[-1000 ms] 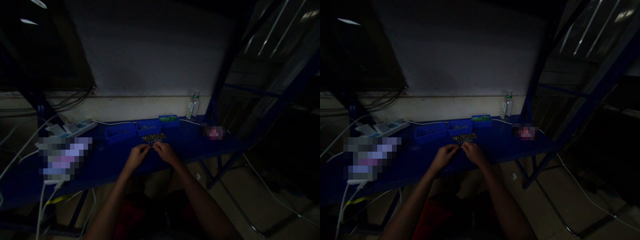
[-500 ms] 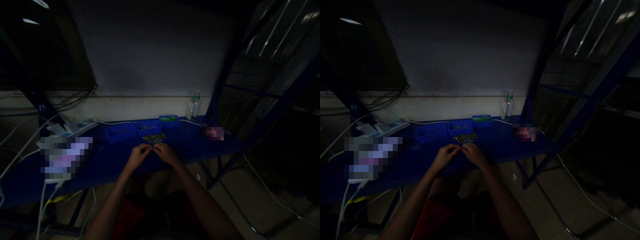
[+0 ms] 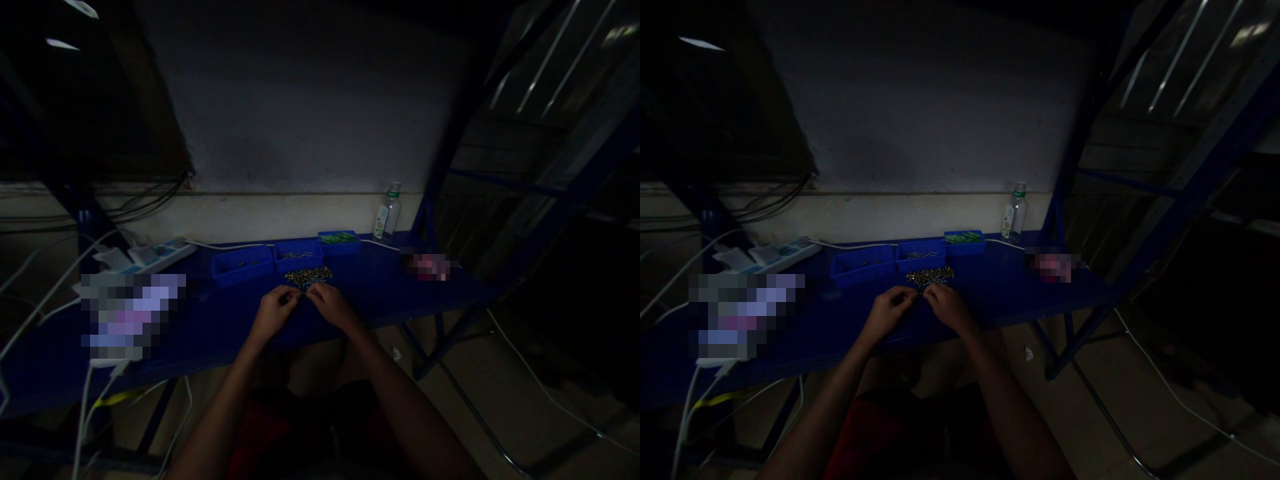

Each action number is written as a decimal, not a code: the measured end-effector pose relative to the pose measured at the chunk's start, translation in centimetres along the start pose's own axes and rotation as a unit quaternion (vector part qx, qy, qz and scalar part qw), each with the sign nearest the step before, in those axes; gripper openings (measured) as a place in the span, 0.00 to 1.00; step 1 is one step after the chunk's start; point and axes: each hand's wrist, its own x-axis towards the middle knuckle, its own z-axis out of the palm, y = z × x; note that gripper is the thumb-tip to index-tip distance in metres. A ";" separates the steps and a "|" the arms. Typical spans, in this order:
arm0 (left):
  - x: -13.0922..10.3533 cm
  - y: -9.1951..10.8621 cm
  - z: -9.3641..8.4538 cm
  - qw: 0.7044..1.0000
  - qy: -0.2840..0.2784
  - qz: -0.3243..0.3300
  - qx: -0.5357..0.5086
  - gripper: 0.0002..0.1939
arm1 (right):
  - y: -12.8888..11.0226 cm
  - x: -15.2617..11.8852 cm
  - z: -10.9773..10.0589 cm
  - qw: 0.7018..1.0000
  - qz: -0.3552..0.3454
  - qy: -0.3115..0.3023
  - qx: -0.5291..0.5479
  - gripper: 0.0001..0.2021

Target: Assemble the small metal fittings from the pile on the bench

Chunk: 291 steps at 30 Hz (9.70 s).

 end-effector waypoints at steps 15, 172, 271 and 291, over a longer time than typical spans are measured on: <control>0.2 -0.3 0.1 1.000 -0.004 -0.007 -0.002 0.12 | -0.1 0.0 0.0 1.000 -0.010 -0.005 -0.004 0.05; 0.2 0.1 0.0 0.997 -0.033 -0.023 -0.059 0.09 | -0.6 -0.8 -0.8 0.996 -0.006 -0.056 -0.073 0.08; 0.0 0.0 0.2 0.997 -0.071 0.011 0.004 0.12 | -0.2 -0.6 -0.6 1.000 0.012 -0.019 0.005 0.08; 0.1 -0.4 0.4 0.998 -0.059 0.018 -0.009 0.13 | -0.2 -0.7 -0.8 0.997 0.034 -0.018 0.069 0.08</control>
